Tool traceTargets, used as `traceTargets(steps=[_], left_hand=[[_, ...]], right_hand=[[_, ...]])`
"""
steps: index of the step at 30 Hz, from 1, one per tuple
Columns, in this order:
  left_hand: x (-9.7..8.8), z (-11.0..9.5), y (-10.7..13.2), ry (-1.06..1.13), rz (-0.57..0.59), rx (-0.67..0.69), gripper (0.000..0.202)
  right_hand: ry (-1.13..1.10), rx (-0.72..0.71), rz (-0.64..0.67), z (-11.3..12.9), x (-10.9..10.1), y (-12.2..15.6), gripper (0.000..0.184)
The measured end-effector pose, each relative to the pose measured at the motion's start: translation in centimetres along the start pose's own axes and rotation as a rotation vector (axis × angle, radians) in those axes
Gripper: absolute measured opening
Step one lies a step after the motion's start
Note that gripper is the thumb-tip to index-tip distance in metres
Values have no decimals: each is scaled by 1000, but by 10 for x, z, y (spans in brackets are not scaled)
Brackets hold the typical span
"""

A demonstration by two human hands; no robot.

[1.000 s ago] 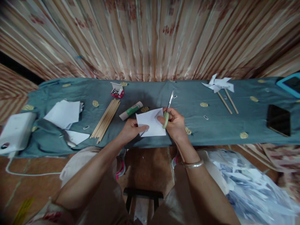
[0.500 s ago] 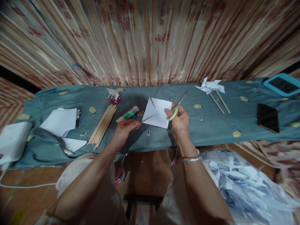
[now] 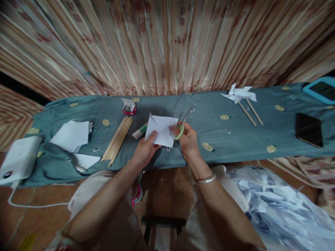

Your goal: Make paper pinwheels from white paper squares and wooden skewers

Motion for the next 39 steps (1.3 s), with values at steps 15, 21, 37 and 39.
traceTargets(steps=[15, 21, 37, 39], left_hand=[[-29, -30, -13, 32, -52, 98, 42], [-25, -27, -12, 25, -49, 67, 39], [-20, -25, -9, 49, -55, 43, 27], [-20, -25, -9, 57, -53, 43, 26]], right_hand=[[471, 435, 637, 11, -14, 52, 48], [439, 482, 624, 6, -19, 54, 49], [470, 468, 646, 6, -16, 54, 53], [468, 468, 644, 6, -16, 54, 53]])
Point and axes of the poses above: each hand's wrist, its own y-axis away from the middle knuckle, its own x-axis out of the palm, z = x × y, the point moved 3 cm from there along -y, towards the middle knuckle, and after that the axes turned 13 degrees about -y, right-handed, at the moved point
